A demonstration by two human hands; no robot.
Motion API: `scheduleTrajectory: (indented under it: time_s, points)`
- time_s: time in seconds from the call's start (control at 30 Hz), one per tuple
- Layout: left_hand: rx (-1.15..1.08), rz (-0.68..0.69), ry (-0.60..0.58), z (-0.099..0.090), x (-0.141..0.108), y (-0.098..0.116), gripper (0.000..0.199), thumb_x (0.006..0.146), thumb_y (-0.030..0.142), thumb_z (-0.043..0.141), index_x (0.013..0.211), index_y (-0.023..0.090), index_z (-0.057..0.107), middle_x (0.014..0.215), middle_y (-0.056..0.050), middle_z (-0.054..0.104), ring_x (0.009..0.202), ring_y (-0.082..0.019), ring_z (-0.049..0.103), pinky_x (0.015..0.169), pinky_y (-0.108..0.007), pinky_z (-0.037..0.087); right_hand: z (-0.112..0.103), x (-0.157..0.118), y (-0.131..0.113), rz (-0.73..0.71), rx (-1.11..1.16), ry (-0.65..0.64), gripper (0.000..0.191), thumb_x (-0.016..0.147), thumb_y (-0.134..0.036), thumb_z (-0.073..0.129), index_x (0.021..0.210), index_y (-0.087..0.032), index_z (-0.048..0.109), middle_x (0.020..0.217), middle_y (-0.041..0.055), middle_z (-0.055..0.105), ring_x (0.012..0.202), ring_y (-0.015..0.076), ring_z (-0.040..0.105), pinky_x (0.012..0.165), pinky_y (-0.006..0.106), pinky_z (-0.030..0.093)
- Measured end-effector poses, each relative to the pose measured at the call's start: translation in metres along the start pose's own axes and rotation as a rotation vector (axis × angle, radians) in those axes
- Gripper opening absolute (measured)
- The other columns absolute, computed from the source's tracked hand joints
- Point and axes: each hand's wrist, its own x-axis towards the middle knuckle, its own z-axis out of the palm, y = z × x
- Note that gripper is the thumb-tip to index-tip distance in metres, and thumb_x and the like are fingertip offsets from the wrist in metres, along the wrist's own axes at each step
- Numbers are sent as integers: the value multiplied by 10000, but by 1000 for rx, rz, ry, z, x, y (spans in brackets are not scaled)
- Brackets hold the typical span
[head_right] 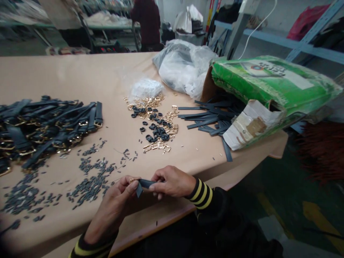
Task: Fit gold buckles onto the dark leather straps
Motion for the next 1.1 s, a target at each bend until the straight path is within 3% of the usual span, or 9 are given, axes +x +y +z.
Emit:
scheduleTrajectory:
  time_s: [0.17, 0.33, 0.5, 0.63, 0.8, 0.93, 1.1]
  points:
    - [108, 57, 121, -3, 6, -14, 289, 720, 395, 620, 685, 170, 441, 511, 62, 502, 441, -65, 429, 447, -175, 321, 3, 11, -2, 0, 23, 13, 211, 740, -308, 605, 779, -107, 556, 602, 6, 577, 501, 84, 545, 489, 174, 408]
    - [190, 76, 220, -3, 10, -12, 303, 720, 444, 591, 710, 176, 452, 557, 23, 572, 510, -122, 550, 516, -230, 423, 7, 18, -12, -99, -366, 133, 146, 812, -240, 510, 760, -125, 582, 563, -1, 585, 496, 80, 530, 507, 170, 375]
    - [271, -8, -44, -13, 17, 6, 282, 709, 428, 593, 803, 169, 536, 538, 38, 566, 500, -128, 554, 533, -243, 441, -4, 25, -22, -216, -779, 119, 134, 809, -231, 528, 820, -148, 633, 643, 24, 627, 597, 112, 551, 561, 198, 351]
    - [451, 44, -40, -17, 22, 10, 247, 777, 406, 517, 727, 169, 564, 473, 26, 567, 473, -116, 532, 542, -227, 426, -28, 49, -30, -252, -927, 80, 167, 822, -276, 528, 869, -175, 652, 752, 30, 654, 685, 124, 571, 610, 205, 363]
    - [374, 37, 19, -16, 26, 0, 284, 785, 446, 489, 725, 172, 525, 494, 17, 587, 437, -113, 532, 474, -220, 426, -54, 86, -42, -99, -1213, 464, 213, 862, -199, 432, 836, -152, 638, 859, 75, 630, 811, 173, 576, 701, 254, 389]
    - [339, 41, 37, -15, 26, 1, 279, 780, 438, 500, 728, 164, 517, 499, 13, 596, 441, -112, 540, 480, -221, 438, -50, 98, -45, -16, -1374, 462, 207, 871, -184, 400, 906, -151, 601, 881, 87, 598, 779, 193, 581, 637, 264, 409]
    - [287, 70, 91, -13, 25, 2, 270, 773, 427, 513, 738, 159, 512, 514, 17, 592, 443, -110, 534, 475, -229, 445, -49, 92, -43, 0, -1344, 482, 164, 863, -186, 410, 903, -151, 565, 926, 94, 552, 809, 196, 555, 653, 277, 420]
